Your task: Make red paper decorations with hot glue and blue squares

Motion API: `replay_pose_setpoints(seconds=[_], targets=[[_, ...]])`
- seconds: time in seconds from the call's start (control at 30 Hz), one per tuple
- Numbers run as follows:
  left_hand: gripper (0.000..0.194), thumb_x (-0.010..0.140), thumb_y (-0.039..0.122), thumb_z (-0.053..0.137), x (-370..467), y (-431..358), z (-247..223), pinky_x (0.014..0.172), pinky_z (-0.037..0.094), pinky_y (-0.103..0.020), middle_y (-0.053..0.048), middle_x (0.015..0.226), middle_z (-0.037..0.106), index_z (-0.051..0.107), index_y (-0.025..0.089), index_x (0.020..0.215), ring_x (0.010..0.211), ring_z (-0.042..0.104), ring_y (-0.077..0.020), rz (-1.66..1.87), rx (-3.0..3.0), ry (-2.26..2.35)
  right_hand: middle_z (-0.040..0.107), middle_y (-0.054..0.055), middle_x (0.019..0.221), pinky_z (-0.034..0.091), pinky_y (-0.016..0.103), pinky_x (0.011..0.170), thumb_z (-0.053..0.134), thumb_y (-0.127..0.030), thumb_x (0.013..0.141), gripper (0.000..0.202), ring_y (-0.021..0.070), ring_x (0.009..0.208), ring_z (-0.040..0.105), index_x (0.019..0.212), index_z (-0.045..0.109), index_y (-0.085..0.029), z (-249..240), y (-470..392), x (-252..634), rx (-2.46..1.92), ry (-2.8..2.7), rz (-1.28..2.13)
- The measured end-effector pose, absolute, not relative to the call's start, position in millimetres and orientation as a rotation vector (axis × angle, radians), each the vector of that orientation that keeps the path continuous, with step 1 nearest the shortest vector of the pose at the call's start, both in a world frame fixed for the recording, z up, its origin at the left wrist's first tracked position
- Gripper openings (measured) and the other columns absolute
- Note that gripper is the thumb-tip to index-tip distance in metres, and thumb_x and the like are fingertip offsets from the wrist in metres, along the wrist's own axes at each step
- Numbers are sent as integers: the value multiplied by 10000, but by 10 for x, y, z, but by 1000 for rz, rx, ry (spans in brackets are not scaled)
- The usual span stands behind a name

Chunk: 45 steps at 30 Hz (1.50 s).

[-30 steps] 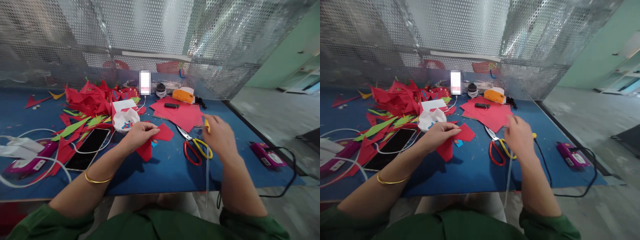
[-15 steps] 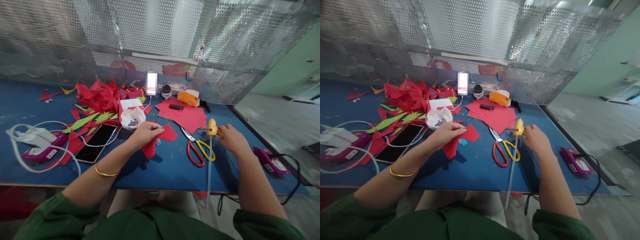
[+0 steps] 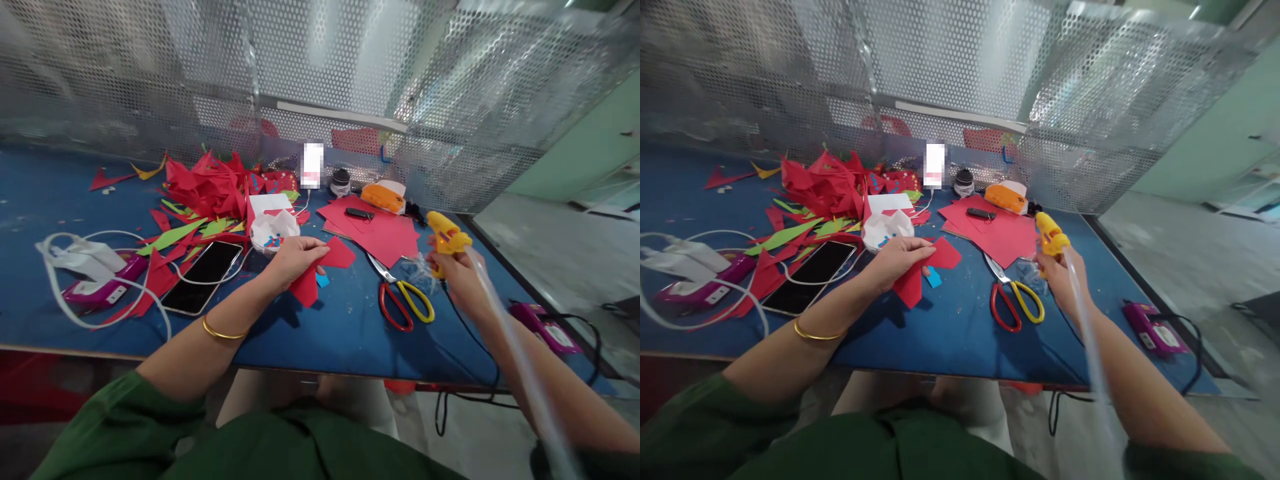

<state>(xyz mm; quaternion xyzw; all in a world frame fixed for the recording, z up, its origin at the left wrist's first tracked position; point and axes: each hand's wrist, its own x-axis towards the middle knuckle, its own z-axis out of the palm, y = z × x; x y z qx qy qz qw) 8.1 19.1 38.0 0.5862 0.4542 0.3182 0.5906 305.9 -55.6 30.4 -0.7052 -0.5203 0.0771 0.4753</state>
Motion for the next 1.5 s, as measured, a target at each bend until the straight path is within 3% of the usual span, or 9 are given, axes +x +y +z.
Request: replay_pose_setpoints(seconds=[0.17, 0.27, 0.37, 0.43, 0.63, 0.87, 1.07, 1.27, 1.5], targets=[[142, 888, 198, 602, 94, 203, 359, 447, 367, -175, 7, 500, 620, 648, 156, 760, 439, 585, -85, 748, 1336, 1057, 673, 44, 830, 496, 271, 568, 662, -447, 714, 301, 128, 613, 579, 880, 649, -197, 444, -378, 2606, -1388, -1148, 719], [135, 866, 184, 617, 100, 223, 315, 479, 411, -175, 16, 528, 629, 646, 150, 739, 464, 615, -90, 786, 1327, 1028, 672, 24, 729, 484, 240, 529, 761, -437, 684, 301, 115, 571, 586, 829, 690, -183, 453, -292, 2362, -1229, -1065, 1049], [115, 852, 200, 633, 99, 246, 276, 484, 440, -180, 21, 513, 618, 659, 141, 756, 455, 619, -97, 795, 1324, 1028, 724, 46, 870, 513, 244, 549, 772, -449, 710, 312, 135, 632, 657, 858, 703, -183, 350, -240, 2240, -1144, -1160, 1141], [101, 845, 211, 640, 93, 266, 257, 467, 442, -180, 25, 528, 616, 665, 144, 773, 463, 637, -106, 797, 1297, 1042, 736, 49, 920, 529, 256, 572, 756, -457, 754, 318, 139, 640, 668, 921, 702, -191, 260, -237, 2240, -1128, -1265, 1146], [83, 846, 222, 638, 79, 302, 226, 469, 478, -190, 37, 567, 605, 677, 152, 825, 481, 653, -113, 789, 1244, 1095, 723, 40, 763, 547, 279, 619, 577, -542, 914, 369, 161, 652, 663, 1001, 701, -206, 102, -388, 2357, -1247, -1509, 916], [143, 846, 219, 659, 126, 256, 222, 496, 520, -189, 33, 648, 645, 719, 124, 935, 483, 614, -80, 781, 1224, 1120, 737, 61, 912, 543, 255, 623, 540, -496, 951, 343, 148, 682, 671, 1077, 694, -217, 57, -567, 2290, -1322, -1675, 673], [152, 858, 224, 670, 130, 248, 298, 446, 473, -157, 47, 588, 641, 736, 131, 957, 455, 624, -85, 763, 1192, 1154, 637, 2, 683, 501, 254, 547, 499, -473, 979, 311, 144, 597, 601, 1061, 687, -239, 3, -594, 2303, -1297, -1769, 583], [136, 863, 195, 662, 135, 242, 297, 465, 455, -127, 42, 574, 664, 753, 143, 951, 432, 604, -56, 757, 1250, 1130, 684, 10, 838, 493, 244, 527, 515, -425, 982, 230, 118, 563, 578, 1064, 664, -271, -52, -627, 2310, -1302, -1814, 522], [146, 852, 215, 661, 138, 230, 291, 474, 475, -160, 43, 597, 673, 740, 162, 963, 448, 630, -86, 770, 1248, 1141, 665, -13, 723, 482, 247, 499, 518, -453, 972, 255, 114, 494, 557, 979, 677, -254, 12, -629, 2269, -1371, -1852, 411]])
